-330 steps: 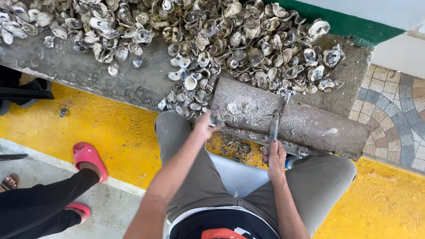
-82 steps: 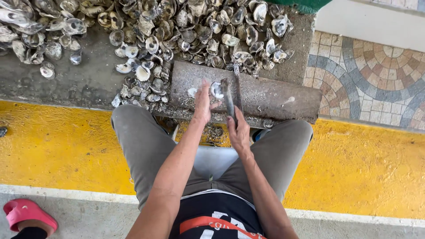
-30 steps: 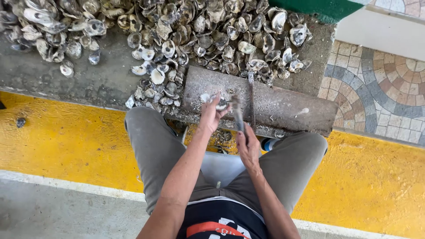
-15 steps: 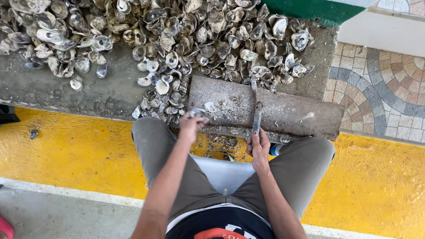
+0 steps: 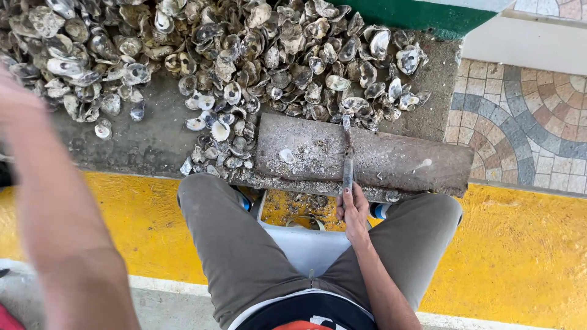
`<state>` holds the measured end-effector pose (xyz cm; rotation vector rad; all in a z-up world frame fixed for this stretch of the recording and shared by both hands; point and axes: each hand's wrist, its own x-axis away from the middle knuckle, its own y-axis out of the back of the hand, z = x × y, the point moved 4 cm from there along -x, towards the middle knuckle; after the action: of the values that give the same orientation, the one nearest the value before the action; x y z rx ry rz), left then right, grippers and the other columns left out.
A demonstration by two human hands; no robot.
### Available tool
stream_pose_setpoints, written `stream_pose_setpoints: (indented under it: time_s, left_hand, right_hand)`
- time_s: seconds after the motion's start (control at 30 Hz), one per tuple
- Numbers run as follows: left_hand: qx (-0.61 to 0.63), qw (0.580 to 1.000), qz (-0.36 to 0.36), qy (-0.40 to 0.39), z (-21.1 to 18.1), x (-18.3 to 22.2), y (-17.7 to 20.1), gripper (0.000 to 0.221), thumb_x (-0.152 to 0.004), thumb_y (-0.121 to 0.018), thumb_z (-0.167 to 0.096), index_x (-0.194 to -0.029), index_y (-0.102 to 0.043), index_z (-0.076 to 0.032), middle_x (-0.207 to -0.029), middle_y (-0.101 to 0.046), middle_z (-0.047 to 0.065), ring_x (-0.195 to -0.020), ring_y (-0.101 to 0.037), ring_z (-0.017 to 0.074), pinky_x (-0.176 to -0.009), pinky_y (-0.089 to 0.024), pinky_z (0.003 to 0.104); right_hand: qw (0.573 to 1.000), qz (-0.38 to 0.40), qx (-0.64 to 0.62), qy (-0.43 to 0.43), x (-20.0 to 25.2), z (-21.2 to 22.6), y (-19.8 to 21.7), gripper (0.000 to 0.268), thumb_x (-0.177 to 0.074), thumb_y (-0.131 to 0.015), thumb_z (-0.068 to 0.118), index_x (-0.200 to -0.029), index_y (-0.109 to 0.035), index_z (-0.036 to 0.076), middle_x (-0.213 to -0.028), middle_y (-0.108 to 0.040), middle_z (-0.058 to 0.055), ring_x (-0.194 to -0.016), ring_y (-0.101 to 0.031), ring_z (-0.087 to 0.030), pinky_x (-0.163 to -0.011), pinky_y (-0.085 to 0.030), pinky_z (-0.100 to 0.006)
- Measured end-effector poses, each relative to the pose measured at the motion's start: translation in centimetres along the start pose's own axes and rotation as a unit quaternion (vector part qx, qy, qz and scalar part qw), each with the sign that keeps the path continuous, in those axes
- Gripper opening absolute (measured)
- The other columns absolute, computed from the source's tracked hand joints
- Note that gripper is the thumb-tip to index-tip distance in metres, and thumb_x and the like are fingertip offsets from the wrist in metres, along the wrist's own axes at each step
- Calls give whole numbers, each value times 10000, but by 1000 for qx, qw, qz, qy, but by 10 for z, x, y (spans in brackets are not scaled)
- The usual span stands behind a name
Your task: Shucking and cleaning oyster shells on a wooden block using hand tools.
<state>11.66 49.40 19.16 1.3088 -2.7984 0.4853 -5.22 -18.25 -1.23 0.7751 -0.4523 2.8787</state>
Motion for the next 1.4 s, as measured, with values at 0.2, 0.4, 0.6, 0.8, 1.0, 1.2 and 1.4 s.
stream_pose_setpoints:
  time_s: [0.2,0.4,0.6,0.8,1.0,1.2,1.4]
  left_hand:
    - [-168,942,157,-244,229,104,-104,144,-1003,-674,-194,-912,-728,-97,-864,-690,8,-791,-643,140,-737,-547,309]
    - [-420,809,255,-322,315,224,-245,289,-840,-816,-150,-1089,-682,-95,-1119,-631,96,-1071,-615,292,-916,-525,430]
    - [-491,692,422,-319,360,275,-333,462,-820,-805,-158,-1254,-652,-108,-1288,-565,79,-1194,-549,289,-988,-493,437]
    - [-560,566,424,-431,384,296,-375,661,-800,-729,-49,-1429,-597,-205,-1438,-481,144,-1228,-506,306,-911,-497,499]
    - [-616,556,478,-287,421,272,-365,335,-1066,-638,-36,-1356,-592,-196,-1342,-601,112,-1229,-585,263,-867,-603,339]
    - [-122,917,370,83,359,266,-312,392,-871,-707,98,-1210,-616,-77,-1007,-776,68,-922,-737,185,-796,-622,268]
    - [-178,912,351,117,356,322,-244,186,-852,-705,111,-897,-715,-69,-1016,-775,107,-953,-763,205,-878,-671,315]
  right_hand:
    - [1000,10,8,-12,2,-1,-2,337,-1052,-526,238,-1330,-538,48,-737,-561,-2,-473,-462,-54,-407,-386,-239]
    - [996,-6,93,10,1,-6,-3,286,-1068,-525,204,-1297,-550,36,-734,-580,1,-472,-469,-42,-400,-397,-226]
    - [993,-35,111,-31,-2,-8,-3,351,-1036,-524,194,-1373,-525,97,-711,-559,6,-456,-440,-47,-387,-360,-224]
    - [990,-57,120,-46,-3,-14,0,426,-1032,-542,221,-1433,-477,93,-702,-564,0,-509,-445,-53,-428,-378,-230]
    - [993,-45,92,-61,-2,-14,-1,439,-1042,-530,212,-1459,-461,93,-730,-553,19,-543,-438,-50,-451,-375,-225]
    - [996,-45,65,-52,-7,-15,-3,299,-1047,-519,171,-1329,-513,71,-710,-530,13,-524,-435,-47,-432,-365,-223]
    - [996,-33,70,-45,-2,0,-7,220,-1079,-514,159,-1264,-557,47,-681,-523,16,-477,-414,-42,-402,-325,-213]
